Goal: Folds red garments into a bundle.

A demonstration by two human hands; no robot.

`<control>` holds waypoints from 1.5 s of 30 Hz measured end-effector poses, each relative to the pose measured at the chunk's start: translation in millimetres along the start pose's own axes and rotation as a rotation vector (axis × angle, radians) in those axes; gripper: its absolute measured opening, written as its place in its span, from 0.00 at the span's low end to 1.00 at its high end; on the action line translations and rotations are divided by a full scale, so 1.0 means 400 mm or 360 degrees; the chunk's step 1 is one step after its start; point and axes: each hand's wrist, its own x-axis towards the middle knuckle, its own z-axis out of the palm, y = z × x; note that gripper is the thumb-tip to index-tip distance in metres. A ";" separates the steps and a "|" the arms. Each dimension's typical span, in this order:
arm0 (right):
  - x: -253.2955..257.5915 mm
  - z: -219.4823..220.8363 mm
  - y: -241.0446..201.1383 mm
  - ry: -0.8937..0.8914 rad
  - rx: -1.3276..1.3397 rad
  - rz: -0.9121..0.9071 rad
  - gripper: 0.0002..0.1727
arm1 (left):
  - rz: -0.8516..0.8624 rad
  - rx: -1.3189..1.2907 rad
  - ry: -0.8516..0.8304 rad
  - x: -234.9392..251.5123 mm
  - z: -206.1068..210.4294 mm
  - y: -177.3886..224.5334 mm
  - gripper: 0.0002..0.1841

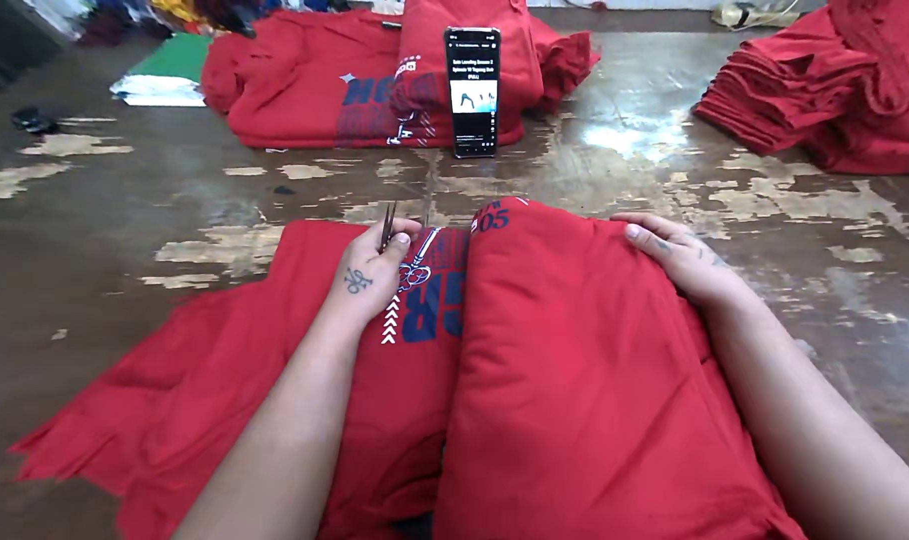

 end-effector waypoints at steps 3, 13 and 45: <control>0.002 0.005 -0.002 -0.0060 -0.0022 0.0072 0.25 | -0.0019 0.0012 -0.0025 -0.002 -0.004 -0.003 0.17; -0.019 0.009 -0.012 0.0284 -0.0027 -0.0196 0.13 | -0.0003 0.0036 -0.0075 -0.005 -0.009 0.003 0.17; -0.019 0.005 -0.019 0.0041 0.0805 -0.0046 0.27 | 0.0080 0.0272 -0.0245 -0.004 -0.014 0.005 0.17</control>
